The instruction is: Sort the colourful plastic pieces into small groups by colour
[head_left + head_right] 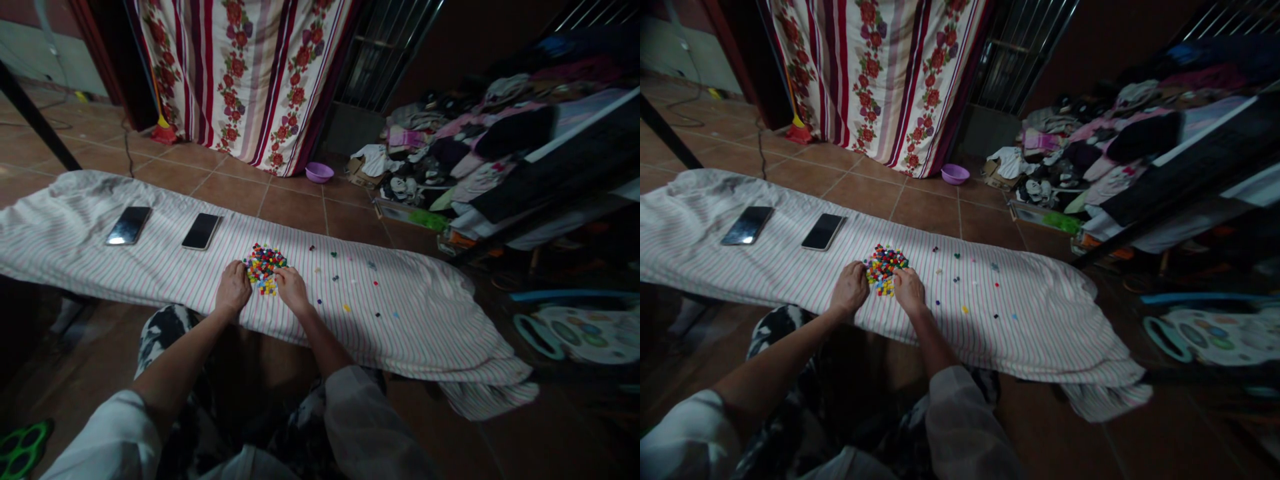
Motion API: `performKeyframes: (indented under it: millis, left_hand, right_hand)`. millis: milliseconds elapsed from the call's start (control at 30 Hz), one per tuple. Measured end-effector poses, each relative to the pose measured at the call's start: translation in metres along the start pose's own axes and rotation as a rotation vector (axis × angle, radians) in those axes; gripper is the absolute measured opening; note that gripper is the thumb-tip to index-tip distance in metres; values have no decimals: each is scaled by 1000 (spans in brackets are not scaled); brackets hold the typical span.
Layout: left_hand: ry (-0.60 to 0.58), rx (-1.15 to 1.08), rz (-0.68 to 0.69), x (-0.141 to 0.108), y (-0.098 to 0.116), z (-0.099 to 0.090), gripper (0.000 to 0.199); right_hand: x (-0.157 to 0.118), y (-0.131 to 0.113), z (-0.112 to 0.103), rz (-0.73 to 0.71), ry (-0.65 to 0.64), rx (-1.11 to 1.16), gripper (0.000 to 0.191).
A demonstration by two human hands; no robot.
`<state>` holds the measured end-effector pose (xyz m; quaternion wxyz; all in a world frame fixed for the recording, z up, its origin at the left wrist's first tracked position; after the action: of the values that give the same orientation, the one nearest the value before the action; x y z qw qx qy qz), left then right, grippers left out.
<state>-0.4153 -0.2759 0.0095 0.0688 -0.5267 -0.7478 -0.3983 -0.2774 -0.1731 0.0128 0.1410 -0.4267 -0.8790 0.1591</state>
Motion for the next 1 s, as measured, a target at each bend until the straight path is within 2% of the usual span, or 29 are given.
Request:
performKeyframes:
  millis: [233, 533, 633, 833, 1000]
  left_hand:
    - [-21, -10, -14, 0, -1, 1, 27]
    - [-18, -106, -74, 2, -5, -3, 29]
    - [5, -139, -127, 1, -10, -5, 30]
    - [138, -115, -234, -3, -24, -13, 28]
    - [98, -76, -210, -3, -24, -12, 25]
  right_hand:
    - [0, -12, 3, -15, -3, -17, 26]
    - [-1, -14, 4, -35, 14, -7, 15]
    - [0, -14, 3, -49, 30, -2, 14]
    - [0, -16, 3, -62, 23, -2, 13]
    - [2, -17, 4, -60, -23, 4, 17]
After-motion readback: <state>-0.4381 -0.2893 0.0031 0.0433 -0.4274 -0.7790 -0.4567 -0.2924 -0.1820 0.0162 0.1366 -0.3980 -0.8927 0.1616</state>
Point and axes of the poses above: each hand's wrist, its own x-axis towards the middle knuckle, its own z-axis out of the palm, y = z × x, the point moved 9 cm from there along x, towards the middle knuckle, and after that the axes turned 7 degrees about -x, right-handed, at the moved point
